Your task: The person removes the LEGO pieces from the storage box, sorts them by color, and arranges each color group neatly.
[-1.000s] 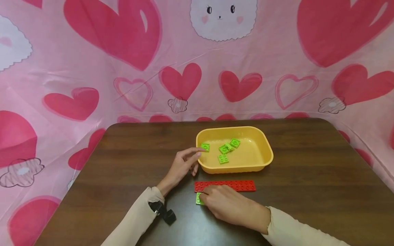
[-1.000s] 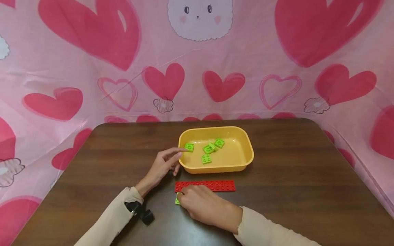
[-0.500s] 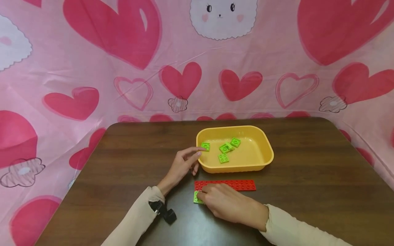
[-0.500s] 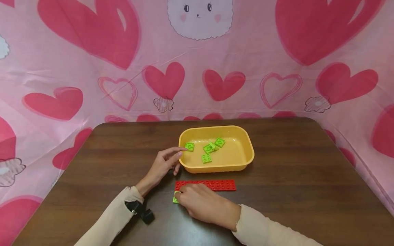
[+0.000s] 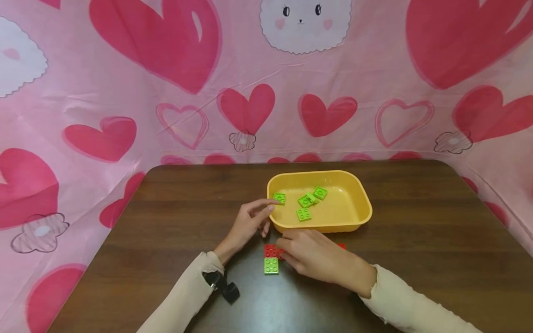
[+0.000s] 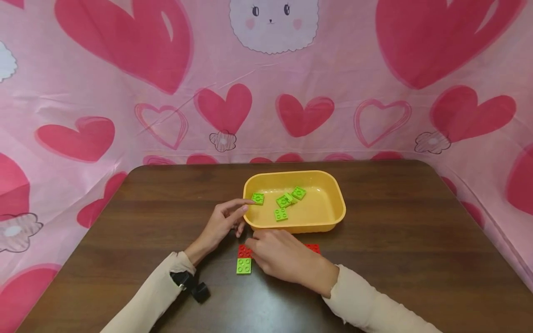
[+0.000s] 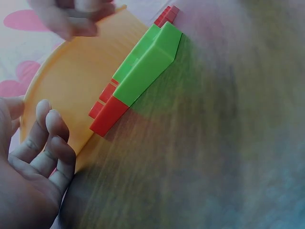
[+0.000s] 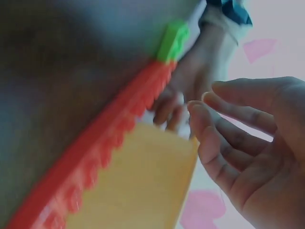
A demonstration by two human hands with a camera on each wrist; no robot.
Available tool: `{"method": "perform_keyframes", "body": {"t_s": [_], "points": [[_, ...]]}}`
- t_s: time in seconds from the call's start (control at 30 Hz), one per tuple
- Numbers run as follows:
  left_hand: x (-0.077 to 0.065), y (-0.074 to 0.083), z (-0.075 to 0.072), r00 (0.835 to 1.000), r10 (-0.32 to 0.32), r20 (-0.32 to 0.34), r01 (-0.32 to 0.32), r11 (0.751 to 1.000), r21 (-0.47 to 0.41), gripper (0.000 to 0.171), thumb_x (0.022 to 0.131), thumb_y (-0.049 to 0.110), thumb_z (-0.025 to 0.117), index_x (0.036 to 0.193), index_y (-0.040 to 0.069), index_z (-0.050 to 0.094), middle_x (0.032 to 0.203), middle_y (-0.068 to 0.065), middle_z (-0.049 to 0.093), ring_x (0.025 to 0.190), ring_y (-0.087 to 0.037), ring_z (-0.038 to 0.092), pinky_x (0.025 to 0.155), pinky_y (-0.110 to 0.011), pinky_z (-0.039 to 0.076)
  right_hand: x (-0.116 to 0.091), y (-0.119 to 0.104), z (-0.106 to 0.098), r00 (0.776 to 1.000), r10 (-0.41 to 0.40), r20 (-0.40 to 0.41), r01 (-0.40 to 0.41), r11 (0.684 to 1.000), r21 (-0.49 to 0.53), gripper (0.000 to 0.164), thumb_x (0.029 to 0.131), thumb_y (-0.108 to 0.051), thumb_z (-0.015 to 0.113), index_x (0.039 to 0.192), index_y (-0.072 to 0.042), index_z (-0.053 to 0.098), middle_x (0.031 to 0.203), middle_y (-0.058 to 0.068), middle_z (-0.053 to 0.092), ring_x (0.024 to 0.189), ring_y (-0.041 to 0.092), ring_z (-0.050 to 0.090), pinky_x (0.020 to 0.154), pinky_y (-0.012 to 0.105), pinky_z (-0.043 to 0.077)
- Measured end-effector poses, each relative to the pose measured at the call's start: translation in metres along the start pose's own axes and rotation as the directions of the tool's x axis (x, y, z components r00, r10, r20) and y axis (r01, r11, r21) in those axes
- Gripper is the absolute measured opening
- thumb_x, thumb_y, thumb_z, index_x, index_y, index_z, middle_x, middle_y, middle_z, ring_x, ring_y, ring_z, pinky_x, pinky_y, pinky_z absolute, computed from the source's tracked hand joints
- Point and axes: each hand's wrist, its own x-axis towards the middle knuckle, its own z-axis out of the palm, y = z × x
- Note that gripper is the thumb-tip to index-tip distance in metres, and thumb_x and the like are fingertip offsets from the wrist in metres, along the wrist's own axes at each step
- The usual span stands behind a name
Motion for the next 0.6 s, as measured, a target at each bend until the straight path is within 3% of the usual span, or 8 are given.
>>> {"method": "perform_keyframes", "body": {"t_s": [0.17, 0.37, 0.47, 0.6], "points": [[0.000, 0.001, 0.000, 1.000, -0.007, -0.001, 0.007, 1.000, -0.001, 0.031, 0.102, 0.019, 0.058, 0.126, 0.000, 0.065, 0.056, -0.019, 0.053, 0.045, -0.019, 0.050, 0.044, -0.028, 0.047, 0.000, 0.018, -0.015, 0.993, 0.061, -0.099, -0.060, 0.998, 0.010, 0.017, 0.087, -0.016, 0.077, 0.103, -0.010, 0.074, 0.090, -0.003, 0.067, 0.071, 0.005, 0.056, 0.067, 0.023, 0.054], [-0.001, 0.002, 0.000, 1.000, -0.024, -0.004, 0.024, 1.000, 0.017, 0.031, 0.102, 0.019, 0.058, 0.127, 0.002, 0.065, 0.057, -0.022, 0.053, 0.045, -0.021, 0.050, 0.045, -0.028, 0.048, -0.002, 0.045, -0.028, 0.973, 0.167, -0.158, -0.165, 0.986, 0.024, 0.018, 0.084, -0.013, 0.079, 0.101, -0.010, 0.074, 0.092, 0.000, 0.069, 0.070, 0.008, 0.057, 0.069, 0.026, 0.055], [-0.002, 0.003, 0.000, 0.999, -0.037, -0.005, 0.037, 0.999, 0.020, 0.031, 0.102, 0.016, 0.057, 0.128, 0.001, 0.064, 0.058, -0.023, 0.053, 0.046, -0.021, 0.050, 0.046, -0.027, 0.048, -0.003, 0.060, -0.029, 0.964, 0.220, -0.150, -0.216, 0.975, 0.042, 0.021, 0.084, -0.013, 0.080, 0.103, -0.008, 0.074, 0.095, 0.003, 0.069, 0.075, 0.013, 0.060, 0.073, 0.031, 0.057], [-0.001, 0.006, 0.001, 0.999, -0.046, -0.002, 0.046, 0.999, 0.014, 0.030, 0.103, 0.009, 0.054, 0.129, -0.002, 0.062, 0.060, -0.026, 0.052, 0.046, -0.021, 0.050, 0.046, -0.027, 0.048, -0.004, 0.081, -0.025, 0.958, 0.279, -0.070, -0.267, 0.952, 0.150, 0.026, 0.086, -0.013, 0.077, 0.111, -0.006, 0.073, 0.099, 0.005, 0.071, 0.082, 0.016, 0.062, 0.076, 0.033, 0.057]]}}
